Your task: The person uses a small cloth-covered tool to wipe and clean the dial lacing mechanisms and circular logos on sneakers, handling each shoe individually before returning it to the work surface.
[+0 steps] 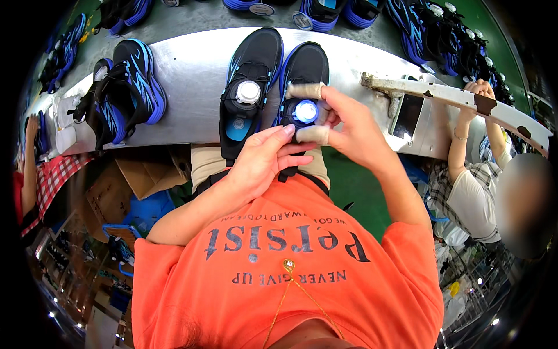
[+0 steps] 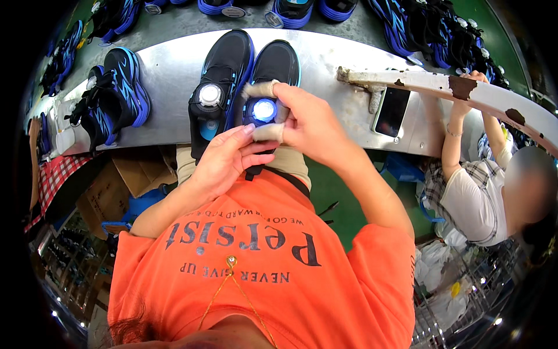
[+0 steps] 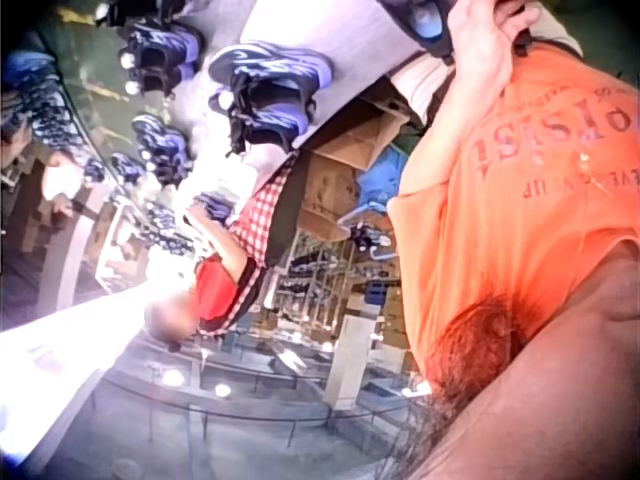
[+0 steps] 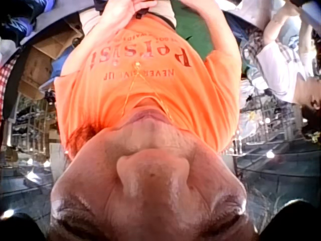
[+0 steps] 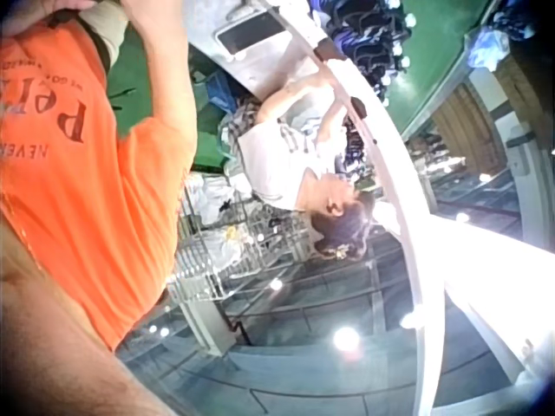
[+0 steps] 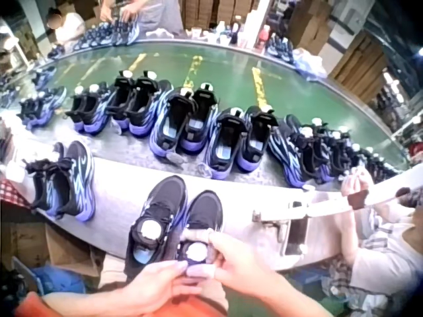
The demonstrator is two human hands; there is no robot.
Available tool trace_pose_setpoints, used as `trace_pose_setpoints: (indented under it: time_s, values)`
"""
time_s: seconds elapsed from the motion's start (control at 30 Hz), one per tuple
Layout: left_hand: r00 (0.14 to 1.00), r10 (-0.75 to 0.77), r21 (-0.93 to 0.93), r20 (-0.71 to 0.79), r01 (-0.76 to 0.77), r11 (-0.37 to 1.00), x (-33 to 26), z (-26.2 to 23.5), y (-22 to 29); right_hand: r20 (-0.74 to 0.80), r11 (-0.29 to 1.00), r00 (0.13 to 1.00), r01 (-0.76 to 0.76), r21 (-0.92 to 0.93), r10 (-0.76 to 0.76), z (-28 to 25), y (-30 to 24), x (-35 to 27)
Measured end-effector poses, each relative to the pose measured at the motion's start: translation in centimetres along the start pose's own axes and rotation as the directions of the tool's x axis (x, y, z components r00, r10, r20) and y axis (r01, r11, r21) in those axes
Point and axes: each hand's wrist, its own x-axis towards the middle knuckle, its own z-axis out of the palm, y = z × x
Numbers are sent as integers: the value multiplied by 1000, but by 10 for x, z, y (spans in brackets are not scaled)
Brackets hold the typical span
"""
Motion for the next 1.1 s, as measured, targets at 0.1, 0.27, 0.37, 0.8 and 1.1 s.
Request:
trace_pose_setpoints:
  time_s: [0.1, 0.27, 0.37, 0.8, 1.1]
  values:
    - [999, -7, -4, -50, 7, 1000, -3, 5, 0, 37, 999, 999, 14, 42, -15, -3, 13, 2]
    - [1000, -15, -5, -19, 15, 1000, -4, 4, 1, -137, 979, 990, 7, -205, -35, 6, 6, 0]
    - [1000, -12, -2, -24, 12, 1000, -3, 4, 1, -116, 999, 993, 28, -36, -32, 4, 6, -1]
    - [996, 79, 749, 51, -90, 656, -38, 11, 73, -148, 987, 975, 161, -27, -163, -3, 15, 19]
    - [877, 196, 881, 439, -462, 98, 16, -38, 122, 46, 826, 937, 327, -459, -345, 44, 34, 164]
